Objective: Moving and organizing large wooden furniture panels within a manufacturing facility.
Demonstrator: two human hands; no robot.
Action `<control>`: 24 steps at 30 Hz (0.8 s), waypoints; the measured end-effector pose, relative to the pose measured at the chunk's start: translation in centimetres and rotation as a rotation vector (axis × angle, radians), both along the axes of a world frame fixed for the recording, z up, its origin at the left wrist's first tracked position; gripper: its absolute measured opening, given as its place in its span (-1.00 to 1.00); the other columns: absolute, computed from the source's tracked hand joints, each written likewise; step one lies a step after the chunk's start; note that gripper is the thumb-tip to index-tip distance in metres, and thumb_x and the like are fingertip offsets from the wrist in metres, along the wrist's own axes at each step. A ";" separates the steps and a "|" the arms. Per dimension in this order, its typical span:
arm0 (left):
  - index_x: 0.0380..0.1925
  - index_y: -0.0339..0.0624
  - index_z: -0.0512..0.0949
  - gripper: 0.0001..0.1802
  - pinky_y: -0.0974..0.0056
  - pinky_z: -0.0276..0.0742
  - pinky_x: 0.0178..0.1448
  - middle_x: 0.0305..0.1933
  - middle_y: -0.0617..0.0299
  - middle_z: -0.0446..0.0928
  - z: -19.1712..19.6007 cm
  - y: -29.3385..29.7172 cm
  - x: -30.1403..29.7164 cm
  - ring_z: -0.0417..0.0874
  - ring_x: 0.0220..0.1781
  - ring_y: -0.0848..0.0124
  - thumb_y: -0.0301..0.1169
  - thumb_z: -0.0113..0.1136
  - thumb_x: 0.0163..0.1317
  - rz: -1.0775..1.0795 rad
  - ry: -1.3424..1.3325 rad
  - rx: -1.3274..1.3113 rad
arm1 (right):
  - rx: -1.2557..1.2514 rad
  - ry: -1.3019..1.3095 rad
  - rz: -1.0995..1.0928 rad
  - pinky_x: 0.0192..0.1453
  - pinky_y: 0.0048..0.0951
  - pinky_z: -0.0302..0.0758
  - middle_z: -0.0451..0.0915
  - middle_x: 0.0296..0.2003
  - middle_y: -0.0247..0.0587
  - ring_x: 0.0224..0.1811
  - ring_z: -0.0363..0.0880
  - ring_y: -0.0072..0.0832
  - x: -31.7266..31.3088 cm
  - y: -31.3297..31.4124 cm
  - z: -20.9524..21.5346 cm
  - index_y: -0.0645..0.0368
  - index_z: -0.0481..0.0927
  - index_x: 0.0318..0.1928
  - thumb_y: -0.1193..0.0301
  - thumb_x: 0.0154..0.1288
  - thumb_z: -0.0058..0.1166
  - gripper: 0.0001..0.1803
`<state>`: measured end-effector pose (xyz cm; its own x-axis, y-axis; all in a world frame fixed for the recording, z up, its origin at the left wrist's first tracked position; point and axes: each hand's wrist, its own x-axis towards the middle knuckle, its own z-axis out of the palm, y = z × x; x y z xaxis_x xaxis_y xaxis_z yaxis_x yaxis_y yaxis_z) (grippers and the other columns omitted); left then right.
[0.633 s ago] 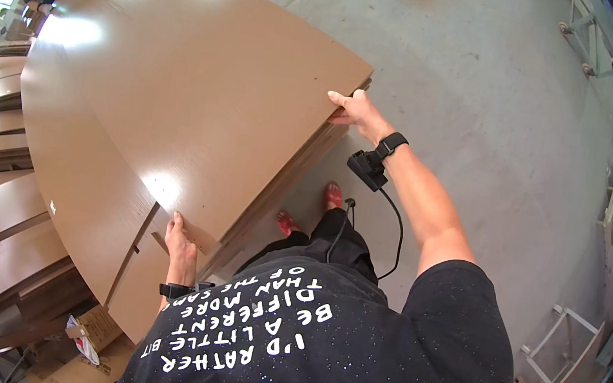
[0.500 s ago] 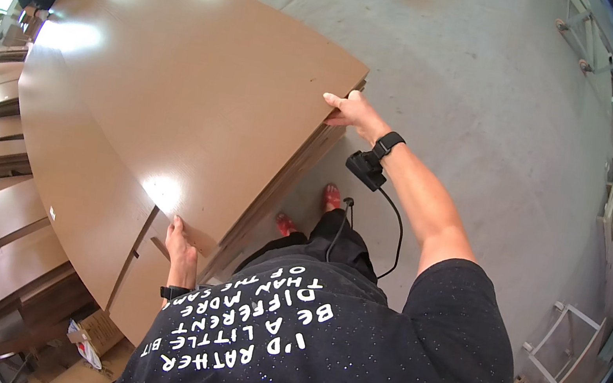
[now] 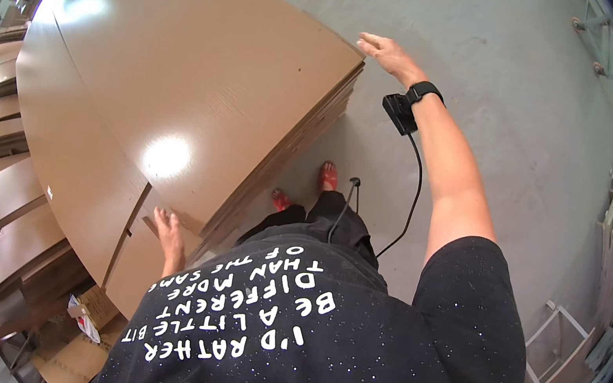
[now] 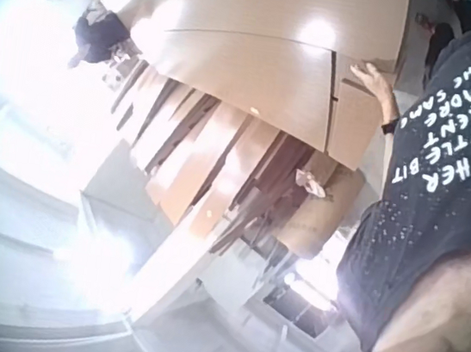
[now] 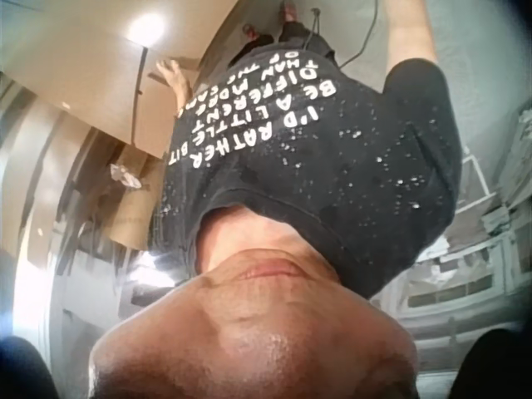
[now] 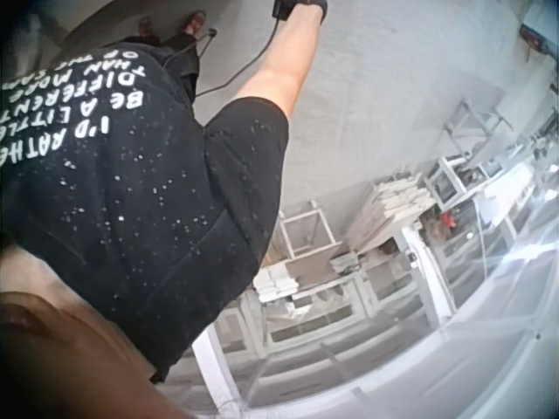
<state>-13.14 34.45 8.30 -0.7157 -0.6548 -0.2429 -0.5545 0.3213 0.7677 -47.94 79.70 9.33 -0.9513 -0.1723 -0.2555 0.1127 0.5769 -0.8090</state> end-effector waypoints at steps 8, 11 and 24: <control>0.22 -0.25 -0.13 -0.45 0.20 0.16 0.19 0.22 -0.16 0.10 -0.8 3.4 -0.6 0.24 0.18 0.05 -0.29 -0.32 0.29 -0.124 -0.134 -0.258 | -0.155 -0.035 0.172 0.22 -0.37 0.13 0.32 0.09 -0.07 0.19 0.21 -0.27 1.5 -1.2 -1.5 0.21 0.24 0.14 0.18 0.27 -0.25 -0.49; 0.23 -0.24 -0.15 -0.44 0.19 0.17 0.17 0.20 -0.16 0.13 -1.0 3.8 -0.6 0.26 0.17 0.03 -0.26 -0.35 0.30 -0.128 -0.102 -0.277 | -0.095 0.009 0.131 0.21 -0.38 0.14 0.32 0.09 -0.08 0.17 0.23 -0.27 1.6 -1.6 -1.7 0.22 0.25 0.13 0.21 0.27 -0.25 -0.51; 0.20 -0.36 -0.10 -0.43 0.21 -0.05 0.31 0.26 -0.14 0.00 -1.2 3.5 -0.5 0.01 0.31 0.09 -0.28 -0.27 0.29 -0.151 -0.051 -0.210 | -0.426 -0.229 0.110 0.28 -0.42 0.08 0.30 0.11 -0.28 0.20 0.17 -0.48 1.4 -0.2 -1.6 0.16 0.22 0.17 0.12 0.32 -0.34 -0.49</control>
